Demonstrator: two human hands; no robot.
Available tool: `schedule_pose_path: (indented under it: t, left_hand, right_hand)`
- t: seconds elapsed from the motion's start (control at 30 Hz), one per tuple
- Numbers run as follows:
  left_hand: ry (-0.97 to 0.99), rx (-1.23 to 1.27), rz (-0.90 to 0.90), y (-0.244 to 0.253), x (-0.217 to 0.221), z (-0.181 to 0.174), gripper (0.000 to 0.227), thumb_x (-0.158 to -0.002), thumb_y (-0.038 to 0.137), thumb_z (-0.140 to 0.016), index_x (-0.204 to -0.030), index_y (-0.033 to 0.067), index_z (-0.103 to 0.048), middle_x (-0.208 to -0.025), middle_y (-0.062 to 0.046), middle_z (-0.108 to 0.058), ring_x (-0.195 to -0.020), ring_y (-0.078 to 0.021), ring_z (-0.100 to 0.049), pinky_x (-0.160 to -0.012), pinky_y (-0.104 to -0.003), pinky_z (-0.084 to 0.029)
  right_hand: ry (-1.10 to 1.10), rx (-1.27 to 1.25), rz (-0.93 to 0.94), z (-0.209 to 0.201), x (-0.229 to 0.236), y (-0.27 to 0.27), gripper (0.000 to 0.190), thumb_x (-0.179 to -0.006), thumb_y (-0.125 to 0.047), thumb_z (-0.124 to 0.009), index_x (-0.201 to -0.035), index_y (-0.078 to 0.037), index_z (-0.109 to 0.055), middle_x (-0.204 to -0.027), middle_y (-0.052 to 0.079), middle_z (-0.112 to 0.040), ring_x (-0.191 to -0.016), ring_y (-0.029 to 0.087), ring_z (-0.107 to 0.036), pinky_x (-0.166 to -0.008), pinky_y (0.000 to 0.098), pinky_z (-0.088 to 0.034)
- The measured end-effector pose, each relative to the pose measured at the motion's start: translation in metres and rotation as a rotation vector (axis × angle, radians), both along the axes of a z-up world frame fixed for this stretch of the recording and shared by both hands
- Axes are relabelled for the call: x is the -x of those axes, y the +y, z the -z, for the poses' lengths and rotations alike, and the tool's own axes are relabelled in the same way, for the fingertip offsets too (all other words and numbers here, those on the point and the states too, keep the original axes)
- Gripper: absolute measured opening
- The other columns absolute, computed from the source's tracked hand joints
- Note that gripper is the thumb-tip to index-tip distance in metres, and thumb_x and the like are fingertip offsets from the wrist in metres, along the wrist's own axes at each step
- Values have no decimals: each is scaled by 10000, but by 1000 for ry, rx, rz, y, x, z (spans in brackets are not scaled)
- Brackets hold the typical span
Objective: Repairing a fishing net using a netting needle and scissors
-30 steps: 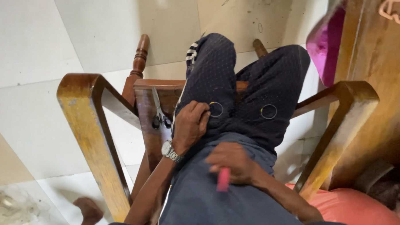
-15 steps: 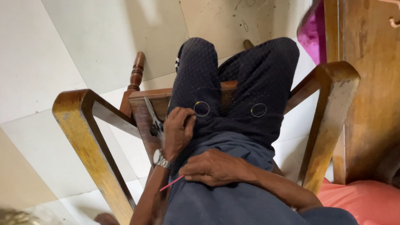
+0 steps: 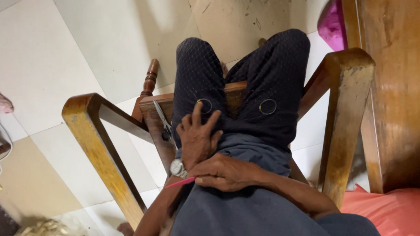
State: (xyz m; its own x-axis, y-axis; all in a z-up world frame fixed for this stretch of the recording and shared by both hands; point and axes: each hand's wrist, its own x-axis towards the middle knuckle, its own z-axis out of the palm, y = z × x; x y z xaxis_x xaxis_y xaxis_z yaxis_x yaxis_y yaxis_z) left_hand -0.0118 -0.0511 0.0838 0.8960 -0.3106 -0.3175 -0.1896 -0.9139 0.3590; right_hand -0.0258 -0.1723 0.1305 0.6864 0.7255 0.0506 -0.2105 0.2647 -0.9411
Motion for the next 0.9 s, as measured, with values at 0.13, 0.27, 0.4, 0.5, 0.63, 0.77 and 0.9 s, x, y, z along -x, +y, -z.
schedule_pose_path:
  t: [0.13, 0.27, 0.4, 0.5, 0.63, 0.77, 0.9]
  left_hand:
    - [-5, -93, 64, 6, 24, 35, 395, -729, 447, -637, -1097, 335, -548, -1421, -76, -276, -1138, -375, -329, -824, -494, -301]
    - [-131, 1, 103, 17, 40, 51, 275, -702, 407, -667, -918, 273, -562, -1350, -55, -370, -1140, -362, -346, -811, -470, -309]
    - [-118, 39, 80, 20, 61, 57, 310, -695, 414, -676, -947, 297, -540, -1351, -19, -369, -1062, -308, -408, -781, -448, -354]
    - [41, 110, 80, 23, 60, 54, 302, -776, 404, -625, -1024, 282, -505, -1387, -35, -299, -1057, -306, -392, -782, -456, -373]
    - [33, 148, 73, 23, 57, 50, 294, -783, 396, -610, -1033, 281, -508, -1352, -49, -321, -1028, -303, -410, -735, -421, -389]
    - [-3, 183, 59, 26, 56, 53, 280, -776, 380, -612, -1024, 283, -525, -1330, -43, -354, -1004, -295, -429, -701, -390, -396]
    - [0, 195, 38, 25, 50, 50, 264, -756, 358, -634, -985, 264, -543, -1299, -39, -389, -971, -300, -451, -671, -394, -415]
  right_hand:
    - [-107, 88, 61, 1, 3, 3, 238, -920, -72, -503, -1138, -45, -595, -944, 168, -643, -822, 315, -655, -611, 398, -536]
    - [-239, 261, 92, 9, 7, 2, 208, -906, -65, -517, -1093, -28, -600, -926, 162, -650, -795, 344, -650, -599, 408, -550]
    - [-270, 344, 58, 22, 18, 2, 210, -905, -100, -529, -1097, -65, -604, -948, 125, -648, -816, 323, -651, -619, 395, -553]
    - [-261, 385, 46, 12, 16, 4, 211, -916, -168, -526, -1079, -69, -617, -887, 112, -643, -749, 303, -643, -588, 362, -535]
    - [-258, 412, 44, 7, 15, 2, 199, -912, -137, -531, -1078, -76, -623, -842, 106, -621, -735, 302, -627, -565, 365, -523]
    - [-233, 451, 12, 13, 19, 0, 229, -904, -162, -544, -1115, -151, -632, -803, 61, -602, -697, 255, -615, -543, 345, -516]
    - [-208, 393, 45, 6, 15, 0, 274, -887, -129, -553, -1146, -161, -636, -767, 72, -589, -652, 230, -610, -507, 327, -507]
